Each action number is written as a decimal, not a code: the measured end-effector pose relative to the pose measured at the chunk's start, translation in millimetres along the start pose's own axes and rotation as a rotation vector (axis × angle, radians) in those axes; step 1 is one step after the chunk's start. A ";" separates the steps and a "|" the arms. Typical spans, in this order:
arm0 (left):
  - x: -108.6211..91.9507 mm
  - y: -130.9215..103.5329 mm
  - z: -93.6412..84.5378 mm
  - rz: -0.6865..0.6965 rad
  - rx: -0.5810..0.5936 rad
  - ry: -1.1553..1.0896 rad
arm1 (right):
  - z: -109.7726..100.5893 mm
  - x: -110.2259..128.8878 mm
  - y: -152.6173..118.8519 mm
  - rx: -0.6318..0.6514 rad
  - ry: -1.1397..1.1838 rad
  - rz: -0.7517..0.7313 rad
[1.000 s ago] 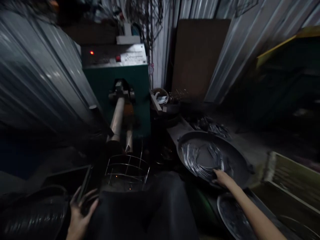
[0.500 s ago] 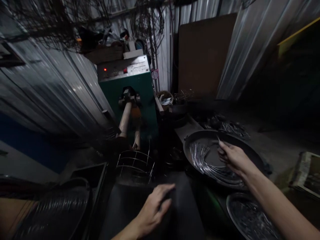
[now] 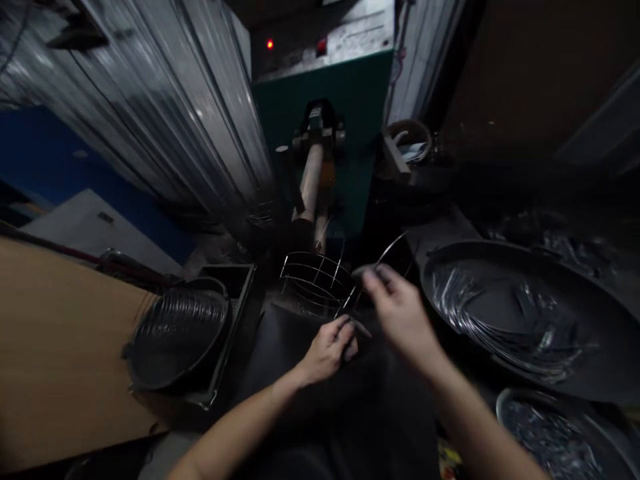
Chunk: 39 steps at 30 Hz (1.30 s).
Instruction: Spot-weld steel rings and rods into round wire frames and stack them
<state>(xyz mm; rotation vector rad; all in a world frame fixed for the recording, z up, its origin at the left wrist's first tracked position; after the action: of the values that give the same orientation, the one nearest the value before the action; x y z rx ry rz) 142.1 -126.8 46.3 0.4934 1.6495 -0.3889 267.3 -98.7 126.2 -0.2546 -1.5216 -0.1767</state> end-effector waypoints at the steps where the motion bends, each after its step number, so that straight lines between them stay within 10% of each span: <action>1: -1.3 1.8 -10.5 -0.005 0.014 0.056 | 10.6 -11.7 -5.9 0.043 -0.145 -0.053; 4: -13.9 0.7 -54.4 0.099 0.110 0.305 | 26.7 -37.3 -2.5 0.093 -0.322 -0.095; 10: -19.2 24.8 -166.6 0.372 -0.203 0.756 | 42.4 -39.4 89.3 0.068 -0.021 -0.060; 19: 40.7 65.1 -155.9 0.578 -0.423 0.357 | 80.9 -64.7 126.0 0.139 0.209 0.083; 39: 40.6 67.8 -177.8 0.675 -0.460 0.340 | 101.9 -67.1 137.2 0.154 0.070 0.104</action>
<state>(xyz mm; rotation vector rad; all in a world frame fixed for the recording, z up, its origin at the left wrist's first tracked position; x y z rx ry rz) 23.9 27.1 32.1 0.7487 1.7081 0.5886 203.7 58.0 54.9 -0.2025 -1.4403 0.0143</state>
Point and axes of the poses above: each hand's wrist, its own y-axis towards the middle knuckle, its own z-axis out of the palm, x = y × z, the point moved 5 cm from there along y, towards the middle knuckle, and after that the axes turned 5 degrees about z, right-handed, at the moved point
